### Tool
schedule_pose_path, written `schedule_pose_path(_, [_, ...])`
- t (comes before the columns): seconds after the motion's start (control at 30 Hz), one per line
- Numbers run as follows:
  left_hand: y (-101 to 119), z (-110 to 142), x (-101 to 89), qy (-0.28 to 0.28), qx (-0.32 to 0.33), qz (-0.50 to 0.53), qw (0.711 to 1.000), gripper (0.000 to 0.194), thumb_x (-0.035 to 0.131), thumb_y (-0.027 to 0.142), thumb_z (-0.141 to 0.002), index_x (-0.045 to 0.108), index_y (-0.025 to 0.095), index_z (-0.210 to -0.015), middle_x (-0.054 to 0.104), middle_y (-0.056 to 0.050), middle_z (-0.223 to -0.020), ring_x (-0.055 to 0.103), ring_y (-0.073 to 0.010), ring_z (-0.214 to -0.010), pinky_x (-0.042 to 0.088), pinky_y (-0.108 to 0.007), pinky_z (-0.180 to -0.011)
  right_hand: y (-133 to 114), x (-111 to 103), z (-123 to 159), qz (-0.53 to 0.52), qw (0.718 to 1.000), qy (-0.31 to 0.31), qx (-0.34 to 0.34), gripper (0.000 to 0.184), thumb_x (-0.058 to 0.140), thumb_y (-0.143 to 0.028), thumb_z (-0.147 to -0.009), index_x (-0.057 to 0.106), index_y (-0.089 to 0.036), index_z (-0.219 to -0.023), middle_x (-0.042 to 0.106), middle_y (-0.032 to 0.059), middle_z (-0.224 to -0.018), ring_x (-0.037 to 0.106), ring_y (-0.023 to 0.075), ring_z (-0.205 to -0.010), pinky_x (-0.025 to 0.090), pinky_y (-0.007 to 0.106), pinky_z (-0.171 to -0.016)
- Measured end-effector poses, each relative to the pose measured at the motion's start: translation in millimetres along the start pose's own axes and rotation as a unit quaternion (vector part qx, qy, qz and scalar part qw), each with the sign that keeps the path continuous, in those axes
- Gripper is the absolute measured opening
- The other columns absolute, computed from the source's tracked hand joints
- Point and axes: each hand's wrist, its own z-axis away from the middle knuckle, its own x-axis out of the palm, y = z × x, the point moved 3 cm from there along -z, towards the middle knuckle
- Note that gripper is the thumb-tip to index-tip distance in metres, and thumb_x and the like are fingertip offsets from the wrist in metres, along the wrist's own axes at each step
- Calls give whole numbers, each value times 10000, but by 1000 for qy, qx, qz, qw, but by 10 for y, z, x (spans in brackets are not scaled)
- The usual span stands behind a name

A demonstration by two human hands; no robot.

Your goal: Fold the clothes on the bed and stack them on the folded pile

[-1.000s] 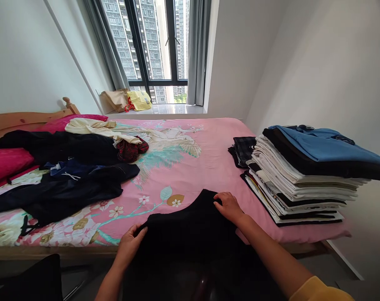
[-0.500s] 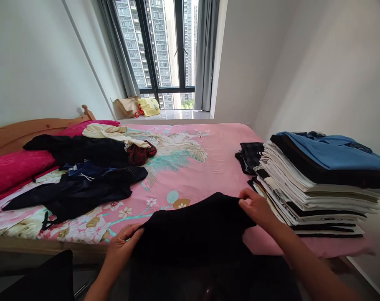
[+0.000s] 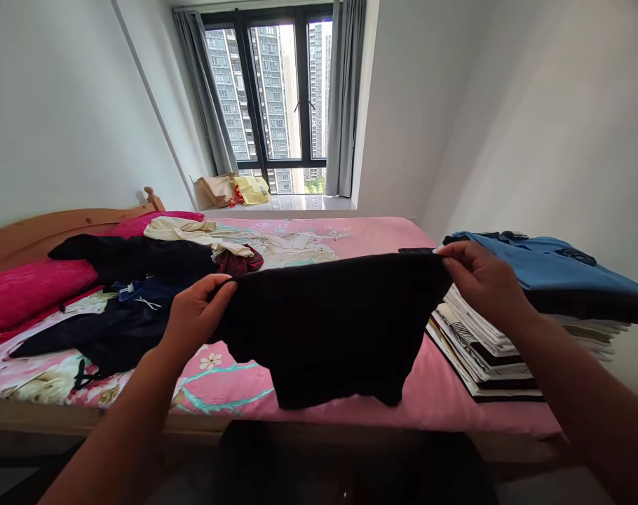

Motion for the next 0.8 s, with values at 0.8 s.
schedule_pose_path(0.8, [141,-346,-766,97,-78,-86,988,421,474,493,-799,627,193,-1053,627,14,-910,573,-259,-959,425,-436,-886,-262,1087,-879,22,991,-122,-40,215,431,-268,-836,612,-206,-935,636,18,-750,588,182,-731,443,351,-726])
